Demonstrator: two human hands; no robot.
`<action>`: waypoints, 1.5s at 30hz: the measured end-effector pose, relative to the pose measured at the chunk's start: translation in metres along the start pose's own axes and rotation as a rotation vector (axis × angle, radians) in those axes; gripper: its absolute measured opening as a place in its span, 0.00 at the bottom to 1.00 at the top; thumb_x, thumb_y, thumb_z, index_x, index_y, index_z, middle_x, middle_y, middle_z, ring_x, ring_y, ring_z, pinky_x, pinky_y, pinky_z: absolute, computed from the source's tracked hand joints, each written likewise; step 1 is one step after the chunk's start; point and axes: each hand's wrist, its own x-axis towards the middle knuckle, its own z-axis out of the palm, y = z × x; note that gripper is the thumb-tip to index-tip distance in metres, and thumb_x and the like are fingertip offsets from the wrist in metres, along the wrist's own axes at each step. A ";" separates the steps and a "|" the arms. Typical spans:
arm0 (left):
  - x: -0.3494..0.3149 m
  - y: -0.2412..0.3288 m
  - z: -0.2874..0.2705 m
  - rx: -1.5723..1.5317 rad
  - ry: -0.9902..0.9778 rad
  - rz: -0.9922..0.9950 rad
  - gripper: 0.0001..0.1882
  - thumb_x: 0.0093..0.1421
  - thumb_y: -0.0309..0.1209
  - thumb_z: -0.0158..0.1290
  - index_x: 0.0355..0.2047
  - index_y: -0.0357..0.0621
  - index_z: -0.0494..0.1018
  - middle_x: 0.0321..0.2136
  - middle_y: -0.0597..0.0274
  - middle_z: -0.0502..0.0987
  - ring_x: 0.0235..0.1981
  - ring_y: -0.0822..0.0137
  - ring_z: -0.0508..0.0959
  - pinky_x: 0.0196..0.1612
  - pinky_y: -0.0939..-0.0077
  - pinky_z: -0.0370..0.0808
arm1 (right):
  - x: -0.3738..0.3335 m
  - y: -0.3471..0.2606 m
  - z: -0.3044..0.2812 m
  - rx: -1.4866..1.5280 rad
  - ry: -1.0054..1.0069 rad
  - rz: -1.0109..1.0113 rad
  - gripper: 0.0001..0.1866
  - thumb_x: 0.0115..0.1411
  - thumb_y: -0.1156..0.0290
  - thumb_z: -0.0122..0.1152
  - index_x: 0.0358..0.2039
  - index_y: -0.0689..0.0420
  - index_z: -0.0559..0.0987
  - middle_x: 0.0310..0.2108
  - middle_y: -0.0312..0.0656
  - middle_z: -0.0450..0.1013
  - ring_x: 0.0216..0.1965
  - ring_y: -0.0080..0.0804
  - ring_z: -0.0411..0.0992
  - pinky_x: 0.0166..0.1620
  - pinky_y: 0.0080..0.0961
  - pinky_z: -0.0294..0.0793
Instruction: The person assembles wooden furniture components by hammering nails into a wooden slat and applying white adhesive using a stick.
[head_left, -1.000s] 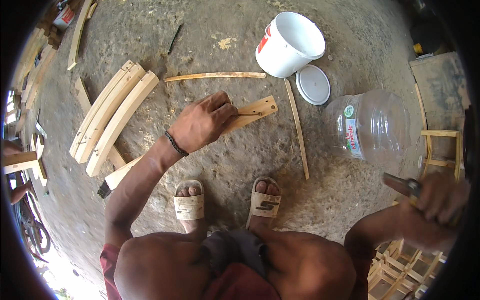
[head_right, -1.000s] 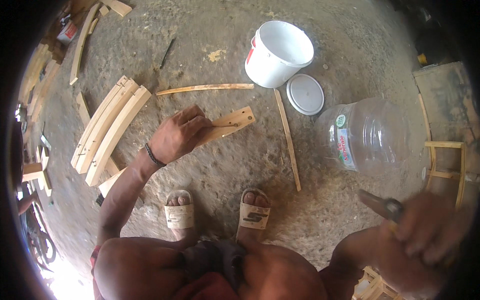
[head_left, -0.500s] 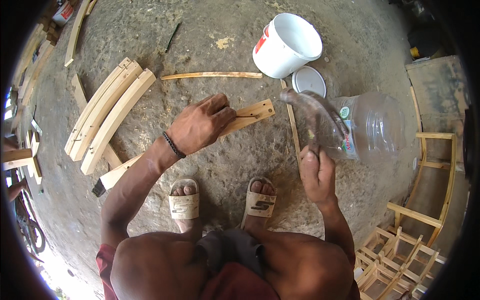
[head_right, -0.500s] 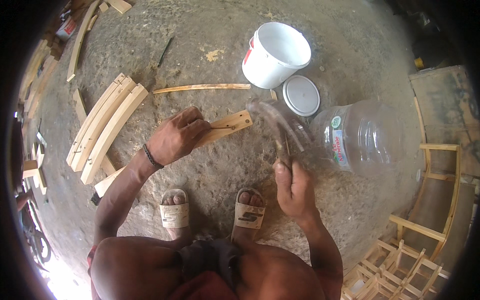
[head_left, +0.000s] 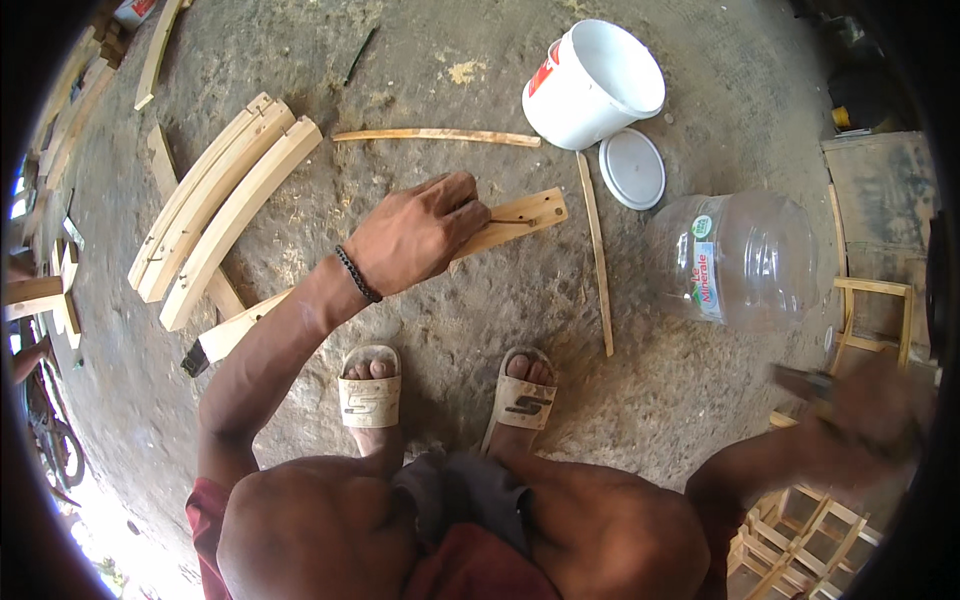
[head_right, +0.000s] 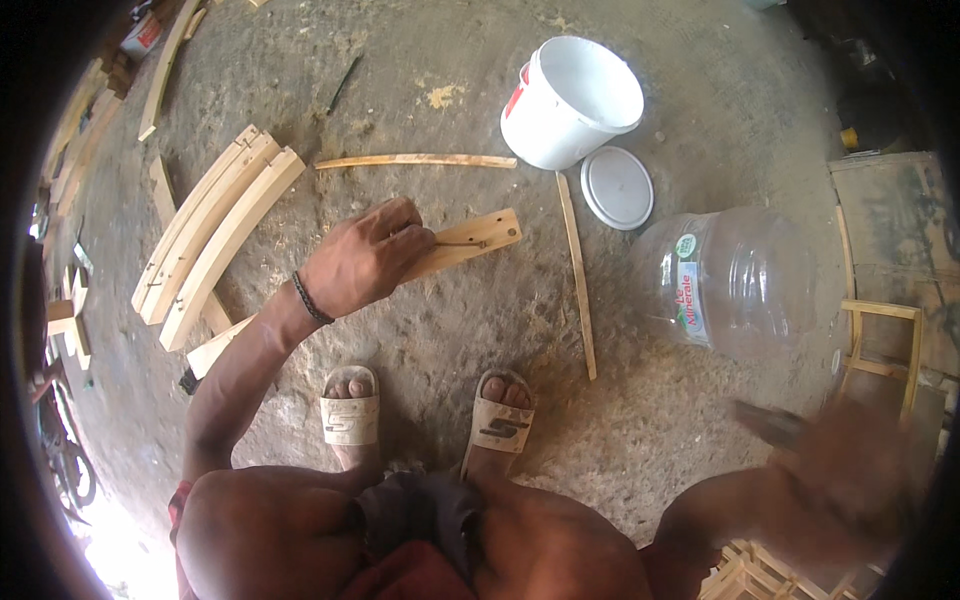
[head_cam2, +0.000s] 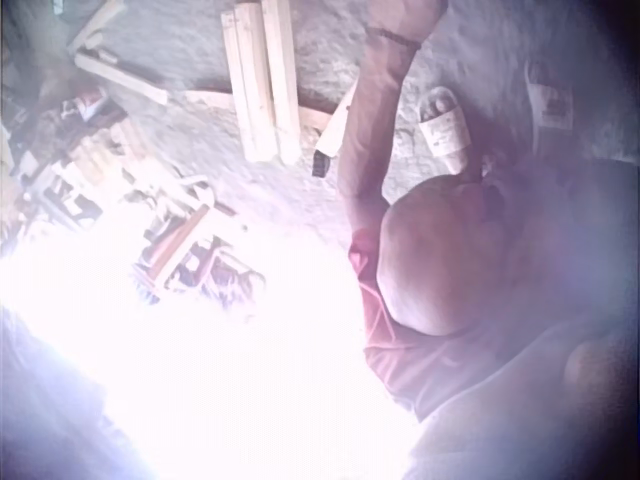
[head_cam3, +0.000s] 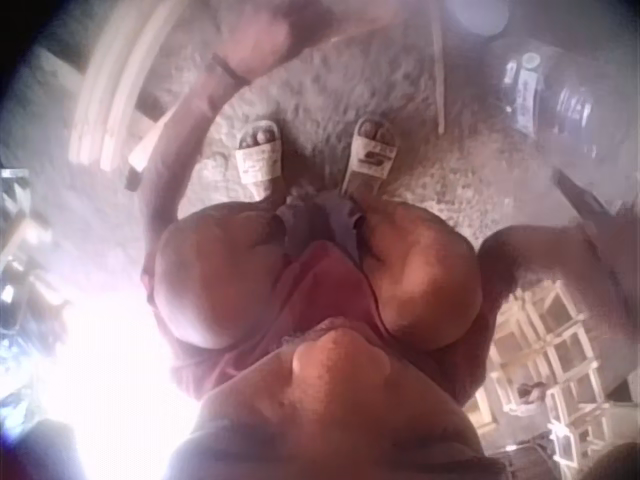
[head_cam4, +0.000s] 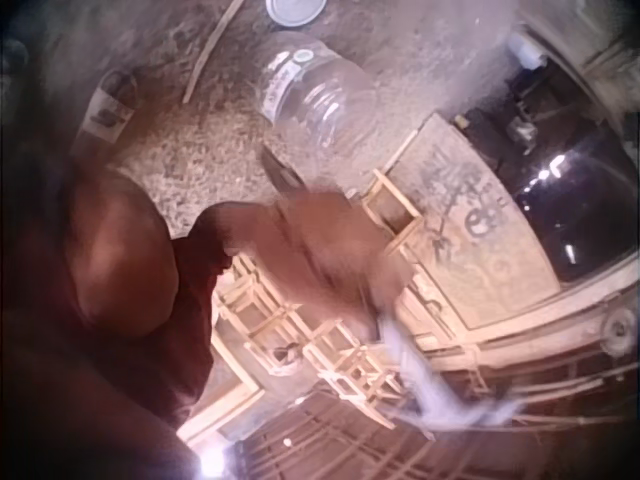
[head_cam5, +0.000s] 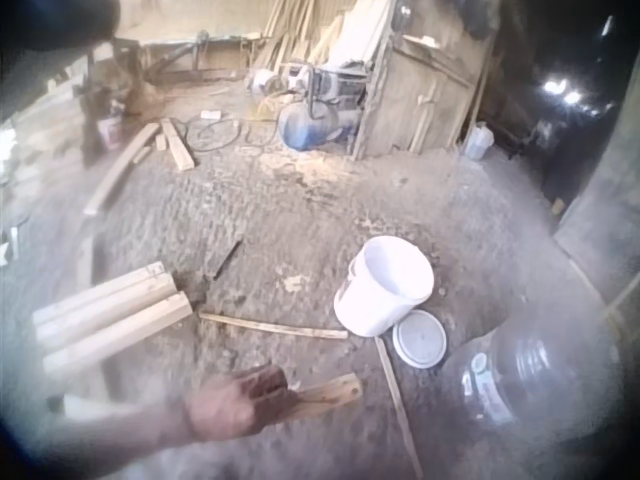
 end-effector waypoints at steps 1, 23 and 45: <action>0.003 0.003 0.001 0.005 -0.020 0.006 0.09 0.56 0.27 0.62 0.36 0.38 0.77 0.31 0.58 0.74 0.32 0.60 0.80 0.33 0.66 0.82 | 0.021 0.009 -0.019 0.040 -0.034 0.208 0.15 0.66 0.67 0.57 0.48 0.63 0.77 0.28 0.44 0.74 0.21 0.28 0.71 0.25 0.28 0.73; -0.007 0.016 -0.011 -0.089 -0.114 0.040 0.09 0.57 0.25 0.61 0.37 0.36 0.76 0.34 0.56 0.75 0.33 0.57 0.80 0.34 0.64 0.81 | -0.011 -0.158 -0.119 2.201 -1.060 0.361 0.08 0.72 0.69 0.51 0.39 0.61 0.73 0.19 0.33 0.67 0.19 0.18 0.66 0.24 0.22 0.65; -0.006 0.013 -0.005 -0.016 -0.123 0.062 0.10 0.59 0.27 0.59 0.38 0.37 0.73 0.36 0.57 0.71 0.35 0.58 0.79 0.33 0.65 0.83 | -0.007 -0.137 -0.111 2.046 -0.912 0.123 0.12 0.71 0.63 0.53 0.35 0.59 0.77 0.23 0.32 0.69 0.21 0.21 0.65 0.26 0.22 0.65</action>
